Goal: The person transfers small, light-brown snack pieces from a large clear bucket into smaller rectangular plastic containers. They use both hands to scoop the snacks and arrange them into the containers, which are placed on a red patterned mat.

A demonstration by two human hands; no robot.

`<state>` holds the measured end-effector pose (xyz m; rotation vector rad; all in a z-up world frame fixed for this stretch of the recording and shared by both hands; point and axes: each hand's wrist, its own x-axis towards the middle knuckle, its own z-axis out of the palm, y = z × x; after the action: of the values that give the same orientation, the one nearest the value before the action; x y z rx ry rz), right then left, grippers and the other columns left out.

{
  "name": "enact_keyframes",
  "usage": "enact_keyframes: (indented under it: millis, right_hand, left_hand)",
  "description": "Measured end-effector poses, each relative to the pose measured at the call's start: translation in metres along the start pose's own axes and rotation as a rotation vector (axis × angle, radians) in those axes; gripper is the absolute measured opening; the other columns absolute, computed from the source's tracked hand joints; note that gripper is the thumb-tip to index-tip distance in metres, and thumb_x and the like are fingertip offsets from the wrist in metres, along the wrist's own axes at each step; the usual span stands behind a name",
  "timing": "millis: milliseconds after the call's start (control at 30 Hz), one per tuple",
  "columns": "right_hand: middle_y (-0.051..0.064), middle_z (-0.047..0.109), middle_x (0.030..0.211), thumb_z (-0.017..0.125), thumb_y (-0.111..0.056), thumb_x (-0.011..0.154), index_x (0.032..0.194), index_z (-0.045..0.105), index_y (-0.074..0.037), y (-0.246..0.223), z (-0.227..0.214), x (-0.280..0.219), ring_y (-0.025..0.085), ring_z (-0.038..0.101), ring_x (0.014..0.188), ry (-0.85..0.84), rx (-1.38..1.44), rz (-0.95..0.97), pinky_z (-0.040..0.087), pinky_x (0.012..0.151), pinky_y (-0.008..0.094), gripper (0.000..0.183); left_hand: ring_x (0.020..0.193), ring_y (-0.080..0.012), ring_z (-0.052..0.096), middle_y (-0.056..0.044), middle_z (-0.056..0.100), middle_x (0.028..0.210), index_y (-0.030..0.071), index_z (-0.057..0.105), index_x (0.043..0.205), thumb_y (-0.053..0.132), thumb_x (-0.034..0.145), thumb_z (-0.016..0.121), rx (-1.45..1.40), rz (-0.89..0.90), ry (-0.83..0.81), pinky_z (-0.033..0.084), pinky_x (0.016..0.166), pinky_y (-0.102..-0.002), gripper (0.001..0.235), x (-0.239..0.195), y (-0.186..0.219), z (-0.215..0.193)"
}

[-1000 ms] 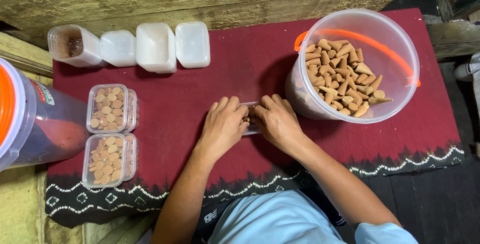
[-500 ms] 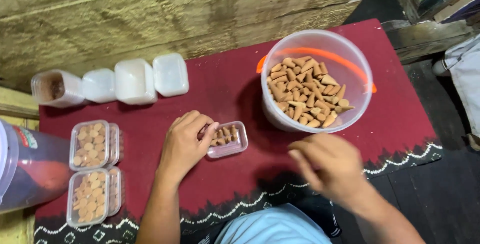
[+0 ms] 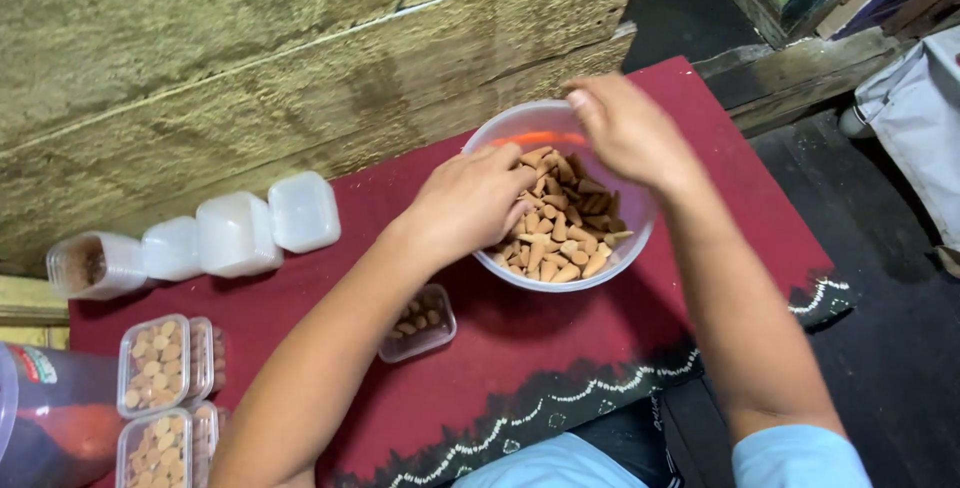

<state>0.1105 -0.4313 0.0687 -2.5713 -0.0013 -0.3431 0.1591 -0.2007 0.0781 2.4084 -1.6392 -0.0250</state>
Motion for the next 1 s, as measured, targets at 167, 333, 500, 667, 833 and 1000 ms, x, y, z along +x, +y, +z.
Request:
enact_keyframes:
  millis: [167,333,500,667,833,1000]
  right_hand:
    - [0.02,0.063,0.129,0.029,-0.041,0.112,0.143,0.055,-0.019,-0.014,-0.008,-0.003,0.048,0.057,0.123,-0.19,-0.037,0.199,0.044,0.103,0.063,0.046]
    - [0.013,0.064,0.133,0.028,-0.046,0.112,0.143,0.053,-0.027,-0.015,-0.009,-0.003,0.042,0.058,0.126,-0.207,-0.022,0.266,0.044,0.106,0.06,0.045]
    - [0.008,0.064,0.133,0.027,-0.049,0.111,0.144,0.052,-0.032,-0.014,-0.006,-0.002,0.042,0.057,0.127,-0.222,-0.007,0.299,0.043,0.106,0.063,0.045]
    - [0.011,0.064,0.133,0.027,-0.047,0.11,0.144,0.053,-0.028,-0.021,-0.008,-0.003,0.044,0.058,0.125,-0.238,-0.011,0.29,0.043,0.104,0.064,0.047]
    - [0.013,0.064,0.134,0.028,-0.048,0.11,0.146,0.052,-0.025,-0.021,-0.01,-0.003,0.045,0.06,0.123,-0.249,-0.047,0.27,0.045,0.102,0.064,0.048]
    - [0.014,0.064,0.133,0.031,-0.046,0.109,0.145,0.052,-0.024,-0.021,-0.008,-0.002,0.047,0.061,0.12,-0.236,-0.067,0.261,0.046,0.101,0.065,0.046]
  left_hand:
    - [0.114,-0.0346,0.056,-0.01,0.059,0.118,0.016,0.069,0.118,0.028,0.082,0.073,0.158,0.013,-0.205,0.049,0.087,-0.046,0.038,0.061,-0.013,0.045]
    - [0.147,-0.0375,0.031,-0.014,0.043,0.152,0.02,0.064,0.134,0.038,0.075,0.064,0.248,0.008,-0.574,0.048,0.101,-0.055,0.061,0.078,-0.003,0.076]
    - [0.141,-0.0395,0.042,-0.013,0.044,0.153,0.028,0.05,0.15,0.023,0.078,0.059,0.069,0.016,-0.694,0.049,0.1,-0.061,0.073,0.046,0.019,0.03]
    - [0.137,-0.0461,0.044,-0.01,0.049,0.153,0.025,0.06,0.141,0.017,0.088,0.048,-0.057,0.053,-0.677,0.039,0.11,-0.057,0.055,0.018,0.024,-0.003]
    - [0.132,-0.0392,0.05,-0.006,0.062,0.136,0.029,0.074,0.121,0.026,0.092,0.049,-0.001,0.028,-0.558,0.042,0.105,-0.053,0.039,0.024,0.005,0.024]
    - [0.112,-0.0315,0.054,-0.007,0.068,0.11,0.023,0.079,0.098,0.031,0.087,0.058,0.251,0.021,-0.198,0.043,0.089,-0.046,0.025,0.036,-0.015,0.065]
